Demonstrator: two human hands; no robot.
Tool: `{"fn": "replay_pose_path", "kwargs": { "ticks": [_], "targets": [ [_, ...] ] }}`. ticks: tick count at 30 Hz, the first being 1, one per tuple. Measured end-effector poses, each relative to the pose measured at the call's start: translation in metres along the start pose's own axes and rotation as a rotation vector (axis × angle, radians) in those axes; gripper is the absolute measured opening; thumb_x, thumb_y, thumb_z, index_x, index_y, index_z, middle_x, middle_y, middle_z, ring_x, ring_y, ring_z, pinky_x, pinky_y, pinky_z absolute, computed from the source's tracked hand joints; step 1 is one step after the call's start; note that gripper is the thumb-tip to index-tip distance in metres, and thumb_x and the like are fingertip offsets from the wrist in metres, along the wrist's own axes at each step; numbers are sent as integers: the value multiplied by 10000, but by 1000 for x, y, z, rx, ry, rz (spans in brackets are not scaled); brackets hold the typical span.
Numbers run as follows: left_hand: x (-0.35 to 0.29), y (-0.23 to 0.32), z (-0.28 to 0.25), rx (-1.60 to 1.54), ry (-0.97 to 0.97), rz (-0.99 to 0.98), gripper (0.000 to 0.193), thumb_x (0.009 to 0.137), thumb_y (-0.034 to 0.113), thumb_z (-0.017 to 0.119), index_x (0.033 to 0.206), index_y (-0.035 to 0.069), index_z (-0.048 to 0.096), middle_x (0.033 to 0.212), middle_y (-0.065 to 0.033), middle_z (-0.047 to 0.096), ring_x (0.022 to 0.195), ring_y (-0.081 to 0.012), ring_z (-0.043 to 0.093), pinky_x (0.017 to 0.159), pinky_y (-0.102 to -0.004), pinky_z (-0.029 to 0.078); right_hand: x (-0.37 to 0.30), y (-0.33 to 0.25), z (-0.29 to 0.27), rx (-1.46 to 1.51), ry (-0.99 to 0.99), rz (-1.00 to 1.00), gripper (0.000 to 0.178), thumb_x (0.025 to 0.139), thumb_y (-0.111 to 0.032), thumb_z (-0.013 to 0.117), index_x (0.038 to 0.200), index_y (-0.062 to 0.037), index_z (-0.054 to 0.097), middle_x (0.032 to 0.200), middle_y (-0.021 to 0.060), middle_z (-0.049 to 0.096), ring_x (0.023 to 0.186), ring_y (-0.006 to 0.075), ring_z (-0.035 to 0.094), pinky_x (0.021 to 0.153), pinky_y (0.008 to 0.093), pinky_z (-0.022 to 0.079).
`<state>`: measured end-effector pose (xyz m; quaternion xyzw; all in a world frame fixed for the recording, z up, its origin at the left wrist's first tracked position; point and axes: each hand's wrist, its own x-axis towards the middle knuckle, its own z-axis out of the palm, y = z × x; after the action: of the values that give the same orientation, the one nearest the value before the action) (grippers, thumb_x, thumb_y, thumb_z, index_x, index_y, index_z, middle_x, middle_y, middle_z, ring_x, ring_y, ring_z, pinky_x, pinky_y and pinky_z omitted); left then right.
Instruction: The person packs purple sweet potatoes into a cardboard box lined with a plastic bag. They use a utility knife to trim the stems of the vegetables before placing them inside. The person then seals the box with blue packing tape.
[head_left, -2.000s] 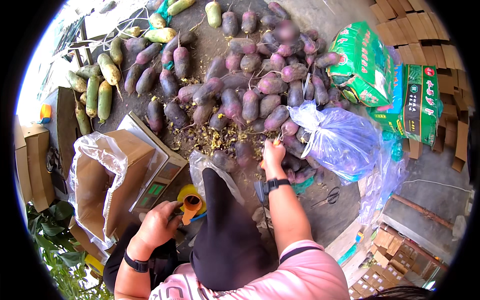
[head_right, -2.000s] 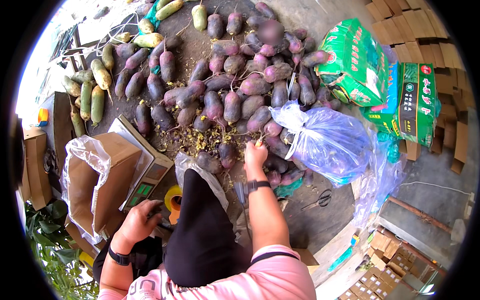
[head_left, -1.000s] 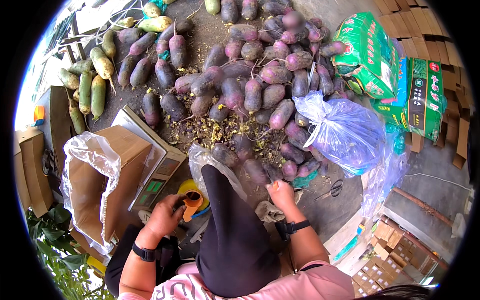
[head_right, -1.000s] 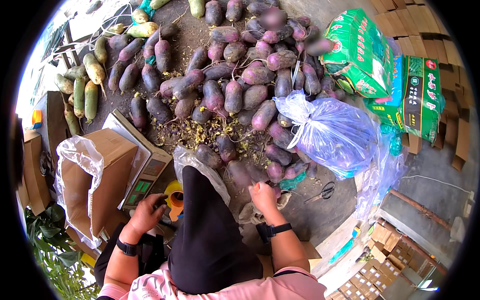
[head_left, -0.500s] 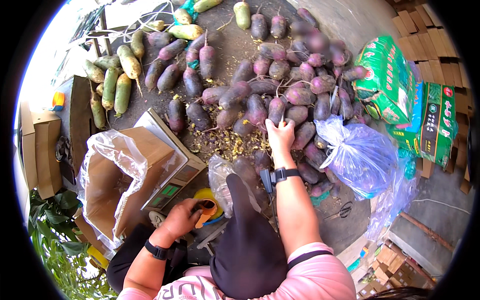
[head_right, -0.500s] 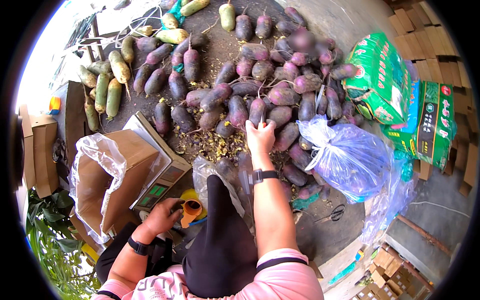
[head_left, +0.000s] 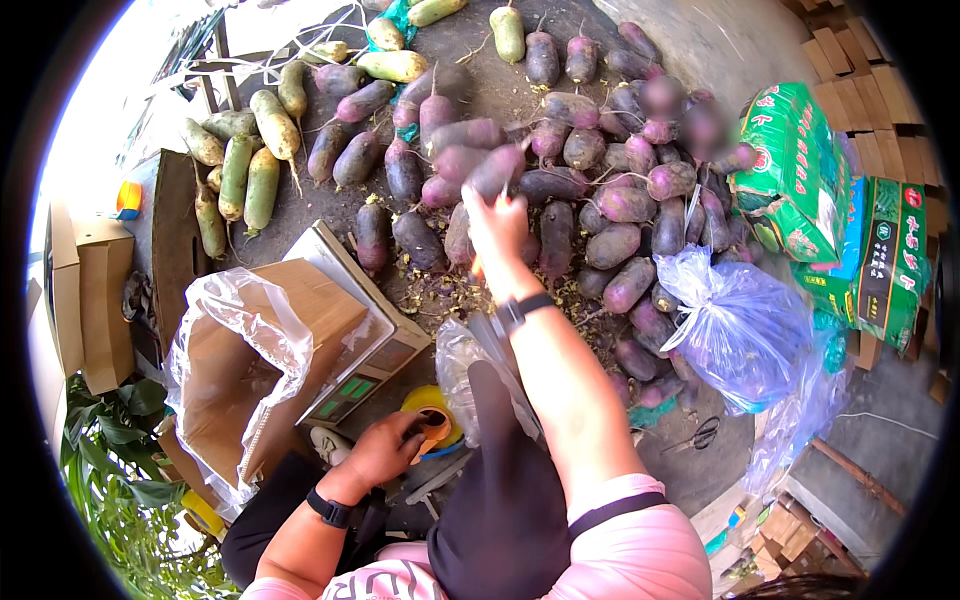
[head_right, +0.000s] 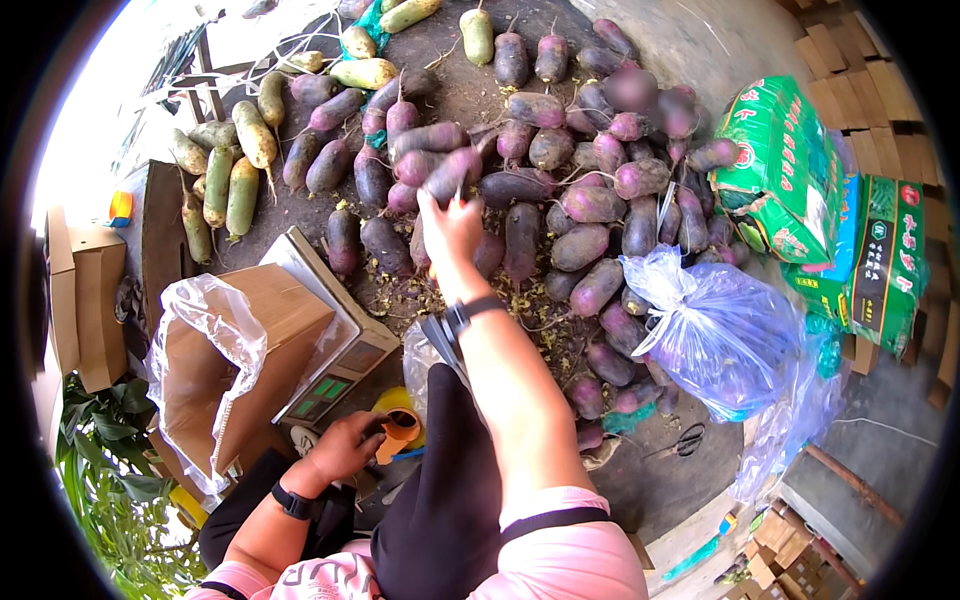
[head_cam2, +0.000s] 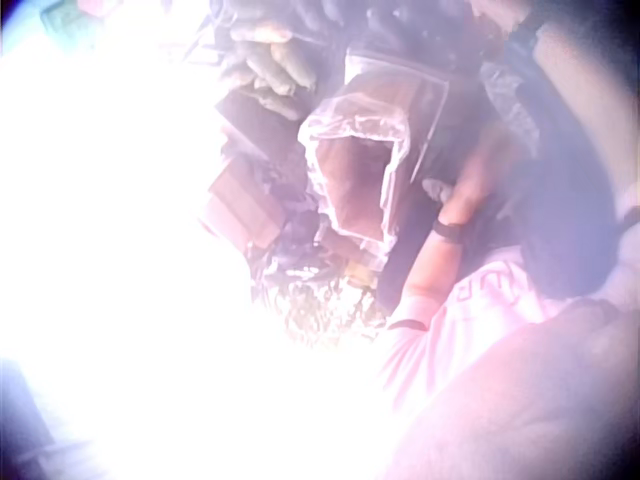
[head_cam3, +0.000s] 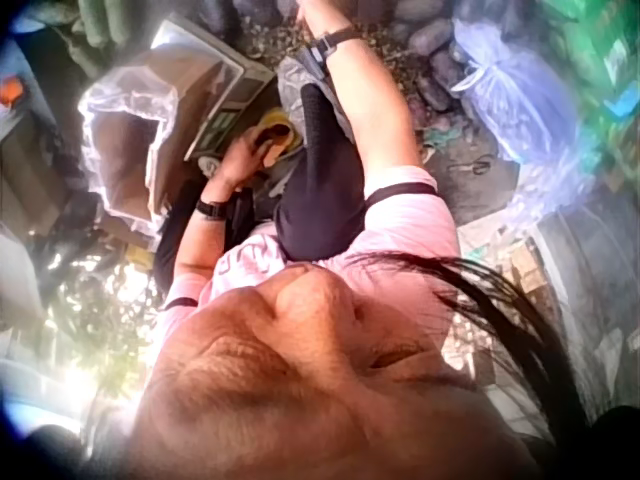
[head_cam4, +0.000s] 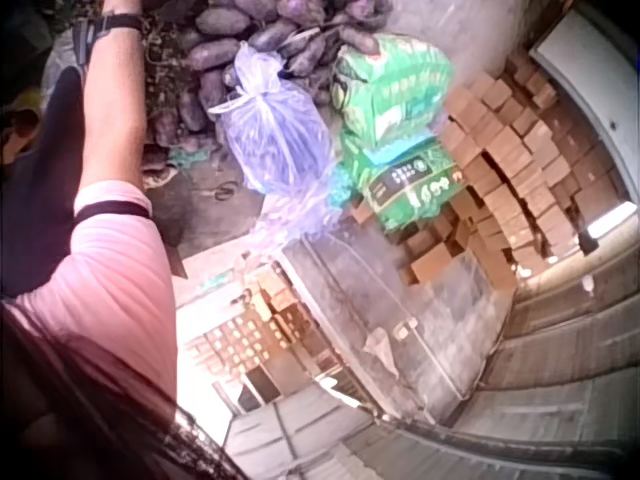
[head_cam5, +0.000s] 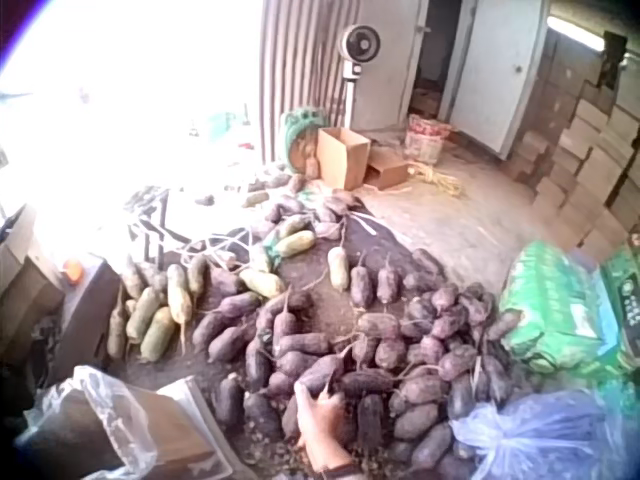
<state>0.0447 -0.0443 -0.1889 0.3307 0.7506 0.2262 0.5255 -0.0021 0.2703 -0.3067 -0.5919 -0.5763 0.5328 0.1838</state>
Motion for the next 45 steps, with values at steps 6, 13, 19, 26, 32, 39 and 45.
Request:
{"fn": "replay_pose_path", "kwargs": {
  "ticks": [6,13,19,26,32,39,45],
  "targets": [
    [4,0,-2,8,-4,22,329,880,158,650,1190,52,629,1051,-200,643,992,-398,622,848,-420,504,69,-9,1,-84,-130,49,505,783,-451,756,912,23,639,905,227,708,887,359,699,802,463,531],
    [19,-18,16,-49,-9,68,314,906,194,611,1184,49,615,1112,-203,645,1038,-407,609,885,-439,500,88,-23,-63,-1370,-271,-836,149,916,-147,558,971,-69,672,1055,135,663,936,314,697,778,485,534],
    [28,-12,26,-49,-21,23,312,911,203,596,1183,52,617,1107,-205,646,1053,-388,607,890,-445,496,107,4,-47,-1484,-340,-736,207,917,-86,513,1115,-60,567,1194,145,609,893,296,717,747,432,572],
    [43,3,17,-218,185,97,361,879,108,651,1227,38,585,1068,-186,637,981,-363,630,850,-413,514,79,-58,-82,-1069,-485,-821,379,770,-131,702,1131,-99,590,1069,174,677,941,338,679,815,436,539],
    [112,80,-39,-124,713,319,810,725,101,807,1420,1,403,1369,-216,468,1291,-355,455,1093,-410,377,-8,-92,-123,-130,-817,-412,668,648,-38,848,1250,3,562,1121,55,660,1024,142,617,940,321,511],
    [138,73,-58,-414,490,304,800,632,153,876,1312,13,479,1147,-142,640,1082,-217,628,962,-344,491,-87,-55,-118,40,-857,-248,616,744,-73,813,1293,-14,540,1205,120,645,1056,186,645,896,344,536],
    [119,63,-44,-307,465,134,736,629,144,840,1267,0,502,1089,-155,656,1035,-213,640,925,-333,501,-108,-41,-137,-734,-568,-780,440,789,-56,677,1218,-24,581,1169,195,644,894,383,675,769,434,567]
  ]
}}
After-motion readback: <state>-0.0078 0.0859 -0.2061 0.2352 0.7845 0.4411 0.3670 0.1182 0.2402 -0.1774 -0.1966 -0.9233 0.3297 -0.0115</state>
